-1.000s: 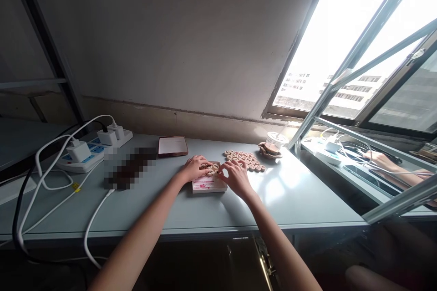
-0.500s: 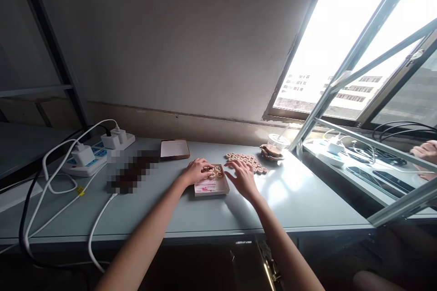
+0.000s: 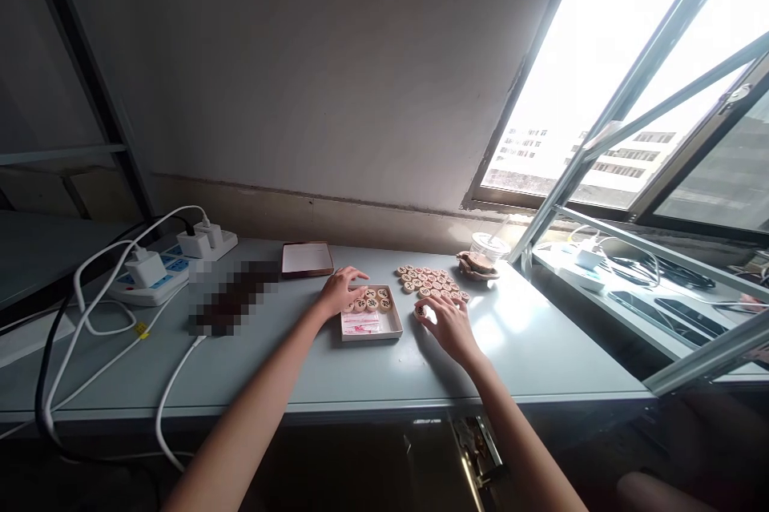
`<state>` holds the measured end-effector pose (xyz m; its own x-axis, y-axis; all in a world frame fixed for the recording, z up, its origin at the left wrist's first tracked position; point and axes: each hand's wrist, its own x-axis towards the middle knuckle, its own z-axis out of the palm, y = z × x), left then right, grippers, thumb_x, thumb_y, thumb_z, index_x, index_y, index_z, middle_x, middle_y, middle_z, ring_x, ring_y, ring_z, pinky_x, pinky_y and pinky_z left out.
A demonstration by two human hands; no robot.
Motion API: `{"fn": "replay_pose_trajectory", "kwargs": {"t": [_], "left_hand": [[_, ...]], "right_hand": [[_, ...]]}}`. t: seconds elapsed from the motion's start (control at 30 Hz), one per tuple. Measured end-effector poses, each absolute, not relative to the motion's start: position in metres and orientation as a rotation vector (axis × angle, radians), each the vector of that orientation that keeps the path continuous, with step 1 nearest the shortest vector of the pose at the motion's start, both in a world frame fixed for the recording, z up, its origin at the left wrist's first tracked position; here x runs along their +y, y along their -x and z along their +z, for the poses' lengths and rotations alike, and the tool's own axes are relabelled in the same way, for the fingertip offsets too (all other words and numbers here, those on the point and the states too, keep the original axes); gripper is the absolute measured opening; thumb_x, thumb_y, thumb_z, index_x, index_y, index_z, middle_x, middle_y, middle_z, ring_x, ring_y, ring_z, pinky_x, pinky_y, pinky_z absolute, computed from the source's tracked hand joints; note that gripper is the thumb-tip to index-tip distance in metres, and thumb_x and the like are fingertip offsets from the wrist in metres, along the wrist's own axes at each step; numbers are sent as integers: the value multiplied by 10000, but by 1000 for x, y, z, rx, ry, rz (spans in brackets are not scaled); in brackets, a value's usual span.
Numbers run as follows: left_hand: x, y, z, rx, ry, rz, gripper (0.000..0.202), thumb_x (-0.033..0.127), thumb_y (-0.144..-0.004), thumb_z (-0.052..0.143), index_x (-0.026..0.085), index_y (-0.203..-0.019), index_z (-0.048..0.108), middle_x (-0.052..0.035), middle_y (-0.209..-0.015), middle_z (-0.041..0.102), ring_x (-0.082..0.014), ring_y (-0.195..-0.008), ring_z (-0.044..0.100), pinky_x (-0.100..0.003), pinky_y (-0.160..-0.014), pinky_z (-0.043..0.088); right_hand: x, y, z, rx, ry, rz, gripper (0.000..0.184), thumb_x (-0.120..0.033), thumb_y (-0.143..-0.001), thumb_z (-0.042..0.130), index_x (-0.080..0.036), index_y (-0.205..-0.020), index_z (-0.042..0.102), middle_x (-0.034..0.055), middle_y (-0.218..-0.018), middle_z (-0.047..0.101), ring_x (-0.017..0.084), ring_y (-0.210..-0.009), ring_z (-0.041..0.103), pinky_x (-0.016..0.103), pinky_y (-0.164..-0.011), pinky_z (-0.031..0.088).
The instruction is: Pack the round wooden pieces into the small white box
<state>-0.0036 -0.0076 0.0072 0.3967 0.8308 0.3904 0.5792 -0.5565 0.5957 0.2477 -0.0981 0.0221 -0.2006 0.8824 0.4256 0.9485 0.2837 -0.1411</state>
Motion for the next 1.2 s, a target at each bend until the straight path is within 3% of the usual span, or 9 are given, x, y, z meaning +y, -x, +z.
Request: {"fn": "replay_pose_trajectory", "kwargs": {"t": [0.2,0.33,0.57,1.0,1.13,1.2], "left_hand": [[0,15,2,1507,-2305,979,213,375,-802,536,212,-898,636,-51,-915,508,-218,-990,503,-342,-904,401],[1,20,0,1583,-2260,920,256,437,-803,517,214,-852,633,-44,-893,543,-210,-937,529,-323,-855,411],[4,22,-4,1593,-2176,744,322,504,-782,512,208,-848,619,-23,-712,631,-177,-675,577,-248,-612,397],[2,21,-1,1537,-2193,798,302,482,-772,531,200,-820,628,-27,-703,634,-175,-661,577,-245,-601,391],[3,23,-1,1473,-2185,829,248,428,-771,537,203,-815,634,-35,-761,661,-182,-714,592,-257,-665,416],[4,25,-1,1463,-2189,828,244,418,-776,525,204,-811,637,-39,-791,667,-188,-748,594,-262,-682,420]], "right_hand": [[-96,-205,39,-2065,1258,363,187,-342,-837,515,-216,-959,580,37,-942,644,154,-809,584,288,-719,455],[-91,-163,40,-2190,1126,510,134,-300,-840,517,-207,-911,583,34,-904,629,142,-800,579,280,-725,458],[-84,-146,22,-2282,1211,334,66,-210,-832,531,-213,-885,569,37,-933,573,151,-830,549,309,-764,434],[-93,-151,21,-2327,1193,191,178,-267,-901,439,-220,-845,602,22,-934,628,162,-935,536,326,-835,359],[-78,-176,22,-2165,1340,106,201,-269,-905,416,-211,-905,608,43,-975,628,167,-917,552,334,-824,389],[-68,-197,19,-2073,1504,-25,233,-266,-902,399,-216,-990,609,67,-1075,611,205,-1012,527,380,-869,379]]}}
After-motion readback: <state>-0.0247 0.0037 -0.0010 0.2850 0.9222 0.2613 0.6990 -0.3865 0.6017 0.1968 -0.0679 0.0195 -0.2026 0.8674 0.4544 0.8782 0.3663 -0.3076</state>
